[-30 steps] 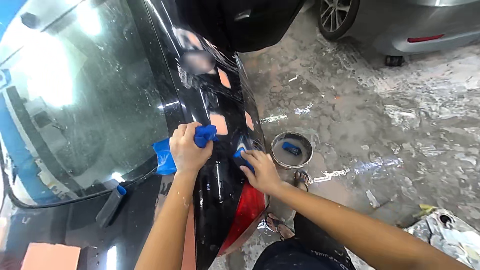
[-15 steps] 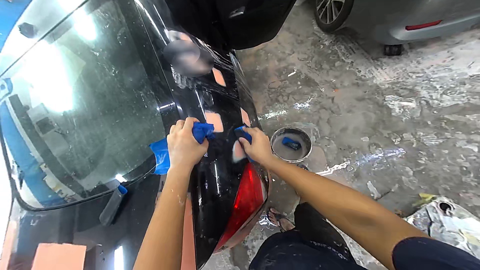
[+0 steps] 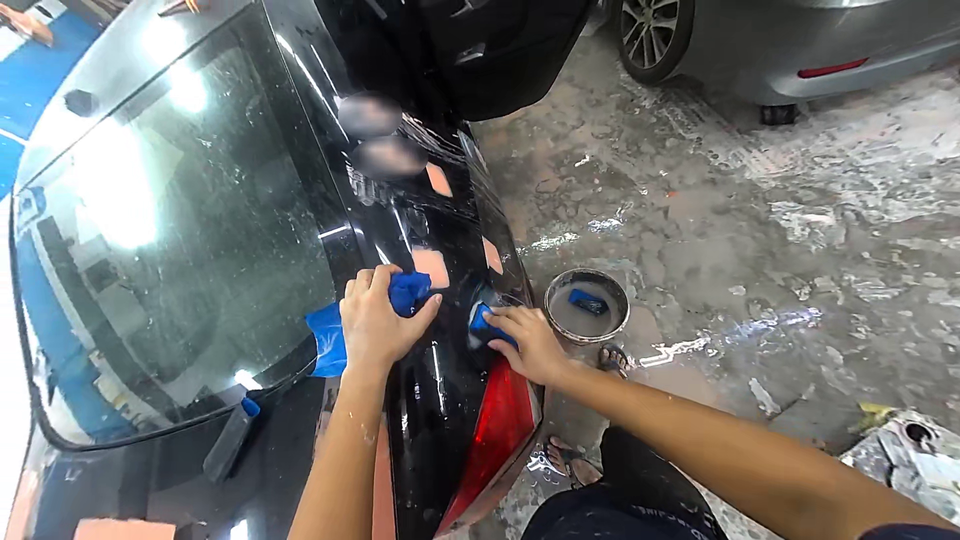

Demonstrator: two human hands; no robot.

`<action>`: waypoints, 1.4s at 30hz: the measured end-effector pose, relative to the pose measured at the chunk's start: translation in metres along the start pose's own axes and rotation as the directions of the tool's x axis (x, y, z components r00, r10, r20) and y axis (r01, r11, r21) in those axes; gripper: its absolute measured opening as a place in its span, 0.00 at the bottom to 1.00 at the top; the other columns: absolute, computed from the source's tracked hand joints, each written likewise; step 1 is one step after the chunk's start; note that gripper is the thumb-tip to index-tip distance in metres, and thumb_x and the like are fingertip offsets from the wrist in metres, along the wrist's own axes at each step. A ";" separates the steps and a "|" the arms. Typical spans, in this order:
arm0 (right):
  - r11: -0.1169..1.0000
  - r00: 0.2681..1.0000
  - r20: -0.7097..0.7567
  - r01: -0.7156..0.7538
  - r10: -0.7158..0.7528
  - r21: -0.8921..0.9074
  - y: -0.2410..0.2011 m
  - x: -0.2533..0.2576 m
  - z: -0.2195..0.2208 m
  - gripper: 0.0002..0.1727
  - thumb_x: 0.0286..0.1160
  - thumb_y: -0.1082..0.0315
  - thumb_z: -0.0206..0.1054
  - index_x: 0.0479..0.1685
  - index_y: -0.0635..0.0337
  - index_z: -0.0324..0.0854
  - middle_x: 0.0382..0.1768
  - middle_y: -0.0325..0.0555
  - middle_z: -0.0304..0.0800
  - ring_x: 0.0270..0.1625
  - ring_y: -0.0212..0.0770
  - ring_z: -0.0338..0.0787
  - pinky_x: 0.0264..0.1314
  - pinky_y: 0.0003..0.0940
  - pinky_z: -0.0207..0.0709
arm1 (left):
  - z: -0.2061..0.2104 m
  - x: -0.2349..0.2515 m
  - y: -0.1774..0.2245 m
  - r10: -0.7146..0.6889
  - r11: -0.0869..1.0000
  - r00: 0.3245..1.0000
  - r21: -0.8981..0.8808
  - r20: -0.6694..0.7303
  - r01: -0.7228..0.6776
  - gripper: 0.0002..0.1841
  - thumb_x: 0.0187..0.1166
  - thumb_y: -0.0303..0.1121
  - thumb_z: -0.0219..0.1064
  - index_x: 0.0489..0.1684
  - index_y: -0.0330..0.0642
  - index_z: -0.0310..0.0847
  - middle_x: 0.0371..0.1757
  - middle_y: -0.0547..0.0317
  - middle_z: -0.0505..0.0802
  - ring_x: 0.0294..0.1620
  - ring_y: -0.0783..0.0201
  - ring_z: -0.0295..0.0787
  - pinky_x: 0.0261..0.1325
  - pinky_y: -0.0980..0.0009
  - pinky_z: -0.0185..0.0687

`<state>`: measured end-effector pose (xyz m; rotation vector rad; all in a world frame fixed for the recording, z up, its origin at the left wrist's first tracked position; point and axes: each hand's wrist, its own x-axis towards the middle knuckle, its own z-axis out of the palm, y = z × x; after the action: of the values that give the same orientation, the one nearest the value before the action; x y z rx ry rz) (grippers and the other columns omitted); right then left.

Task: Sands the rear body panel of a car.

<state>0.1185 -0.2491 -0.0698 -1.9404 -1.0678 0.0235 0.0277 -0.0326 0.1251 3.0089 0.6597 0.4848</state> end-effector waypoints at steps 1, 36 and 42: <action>1.000 1.000 -0.016 -0.025 0.025 -0.001 0.008 0.005 0.003 0.23 0.79 0.53 0.69 0.72 0.42 0.85 0.68 0.41 0.88 0.66 0.47 0.87 0.65 0.56 0.79 | 0.001 -0.001 -0.001 0.004 1.000 1.000 0.005 -0.011 -0.004 0.42 0.56 0.76 0.70 0.60 0.52 0.85 0.54 0.53 0.89 0.56 0.50 0.85 0.55 0.45 0.79; 0.747 0.874 0.028 0.397 -0.484 0.534 -0.132 -0.004 -0.042 0.43 0.72 0.34 0.70 0.80 0.54 0.76 0.70 0.44 0.88 0.73 0.43 0.84 0.78 0.50 0.77 | -0.063 -0.217 0.039 -0.381 0.604 0.880 -0.644 0.284 0.469 0.18 0.76 0.55 0.67 0.34 0.50 0.91 0.28 0.69 0.93 0.30 0.71 0.91 0.36 0.65 0.91; 0.992 0.994 0.007 -0.106 0.106 0.067 -0.067 0.028 0.044 0.52 0.85 0.30 0.36 0.94 0.68 0.47 0.95 0.59 0.47 0.97 0.57 0.44 0.96 0.62 0.40 | -0.085 -0.278 0.024 -0.554 0.393 0.802 -0.779 0.223 0.488 0.08 0.75 0.28 0.64 0.38 0.41 0.91 0.32 0.68 0.95 0.35 0.77 0.93 0.44 0.73 0.91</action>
<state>0.0737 -0.1846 -0.0384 -1.9347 -0.9532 0.1202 -0.2285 -0.1723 0.1260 1.7680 0.9915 0.6253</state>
